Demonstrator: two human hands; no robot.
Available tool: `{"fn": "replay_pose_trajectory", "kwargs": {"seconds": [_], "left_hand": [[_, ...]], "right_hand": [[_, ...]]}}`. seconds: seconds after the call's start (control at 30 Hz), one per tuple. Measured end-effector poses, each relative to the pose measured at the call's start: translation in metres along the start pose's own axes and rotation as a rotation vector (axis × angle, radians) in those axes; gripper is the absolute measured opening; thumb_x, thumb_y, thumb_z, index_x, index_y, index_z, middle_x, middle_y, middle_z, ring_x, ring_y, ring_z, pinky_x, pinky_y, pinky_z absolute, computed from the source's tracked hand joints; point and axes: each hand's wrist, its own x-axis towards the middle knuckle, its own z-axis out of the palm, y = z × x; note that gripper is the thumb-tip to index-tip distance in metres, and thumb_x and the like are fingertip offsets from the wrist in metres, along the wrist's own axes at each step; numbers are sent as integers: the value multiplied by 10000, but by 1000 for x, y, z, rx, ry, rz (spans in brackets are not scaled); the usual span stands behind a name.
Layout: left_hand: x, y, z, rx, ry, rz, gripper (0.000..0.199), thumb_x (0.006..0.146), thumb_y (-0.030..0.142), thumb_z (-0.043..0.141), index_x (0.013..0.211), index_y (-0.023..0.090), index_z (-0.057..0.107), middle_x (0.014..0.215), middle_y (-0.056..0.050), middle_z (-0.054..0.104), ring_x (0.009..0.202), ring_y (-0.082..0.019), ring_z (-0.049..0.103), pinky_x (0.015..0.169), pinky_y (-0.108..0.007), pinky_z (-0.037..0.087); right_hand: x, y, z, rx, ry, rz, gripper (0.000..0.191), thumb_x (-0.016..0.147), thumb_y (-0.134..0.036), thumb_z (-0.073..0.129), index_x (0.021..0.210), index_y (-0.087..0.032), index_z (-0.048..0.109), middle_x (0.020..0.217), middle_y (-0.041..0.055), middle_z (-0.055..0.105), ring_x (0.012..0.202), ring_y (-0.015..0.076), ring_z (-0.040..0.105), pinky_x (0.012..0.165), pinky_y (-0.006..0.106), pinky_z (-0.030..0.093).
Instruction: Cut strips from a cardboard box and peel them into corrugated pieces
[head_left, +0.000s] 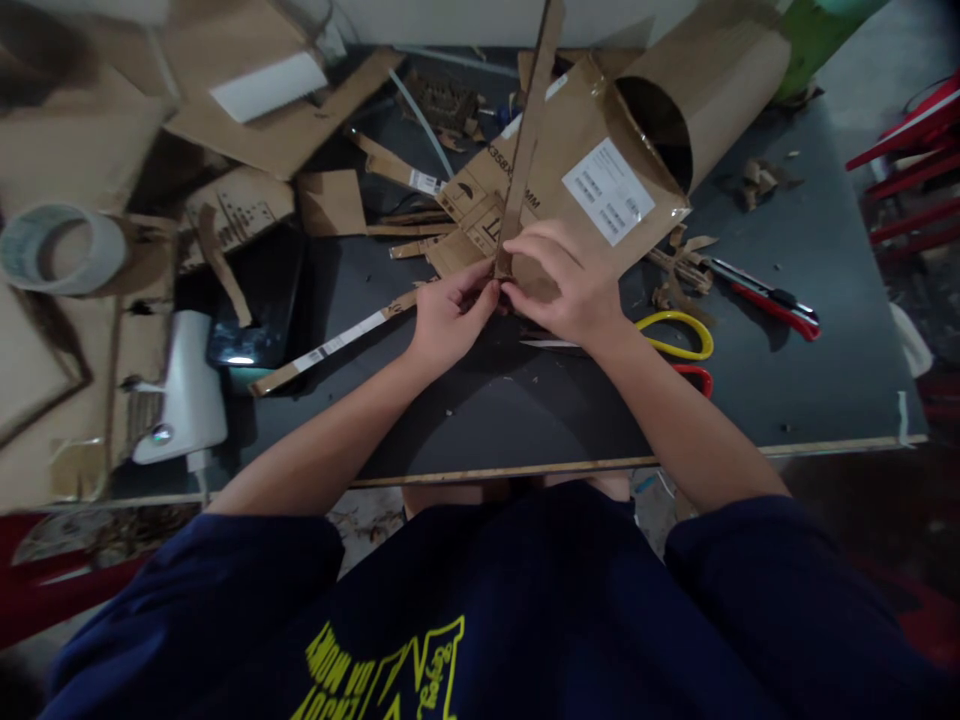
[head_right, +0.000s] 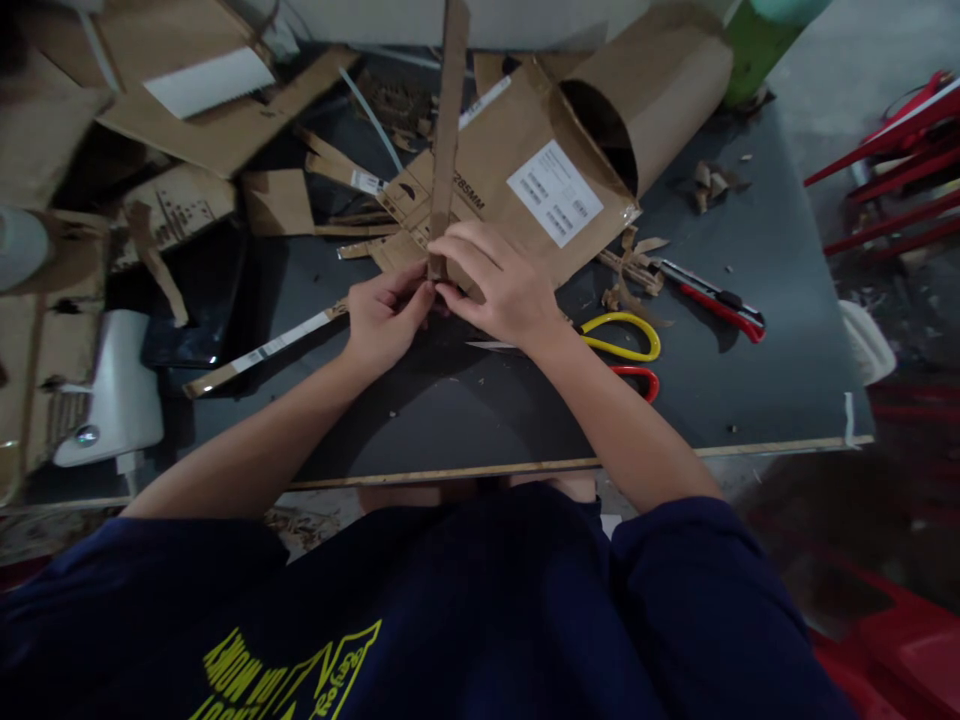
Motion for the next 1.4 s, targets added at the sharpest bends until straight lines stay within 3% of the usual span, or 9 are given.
{"fn": "replay_pose_trajectory", "kwargs": {"seconds": [0.13,0.33,0.57,0.77,0.9,1.2,1.4], "left_hand": [[-2,-4,-1,79,1,8,461,964,570,562,1258,240,693,852,-22,761,583,-132,689,482,-213,534],[-4,2,-3,270,-32,80,430,999,486,518,1250,187,698,854,-32,778,628,-128,688,603,-219,566],[-6,-1,1,148,-49,46,536,960,595,538,1230,157,689,940,-62,795,748,-137,747,694,-210,600],[-8,-2,3,116,-47,46,526,966,568,545,1241,145,692,985,-82,798,760,-153,772,734,-221,631],[-6,2,4,41,-54,5,496,974,545,546,1260,166,690,1017,-76,793,758,-161,772,689,-233,640],[-3,3,1,48,-15,-6,454,984,544,537,1234,204,705,865,-28,774,625,-122,699,545,-204,577],[-2,9,0,31,-56,2,378,986,430,555,1183,151,717,987,-57,785,780,-136,746,714,-214,619]], "right_hand": [[-4,8,7,-31,60,-42,260,1003,-312,544,1207,-265,697,1242,55,728,1164,219,667,1026,418,558],[-5,6,12,-28,-22,72,286,1028,-364,480,1083,-247,735,1177,72,749,1124,244,686,1028,486,541],[0,-3,10,13,-37,111,359,1064,-348,327,1001,-222,658,1101,98,721,1117,239,653,1014,479,521],[0,-3,6,-18,-16,157,348,1063,-365,310,974,-239,622,999,75,723,1014,219,677,942,411,548],[-2,-5,4,2,13,272,320,1061,-384,327,1063,-246,616,962,58,734,950,211,707,864,379,566],[-5,-2,13,7,45,200,324,982,-451,548,1128,-214,713,1081,101,772,1065,249,702,990,429,555],[-4,2,14,45,19,190,277,1015,-362,515,1015,-201,741,965,64,789,927,199,728,864,351,570]]}}
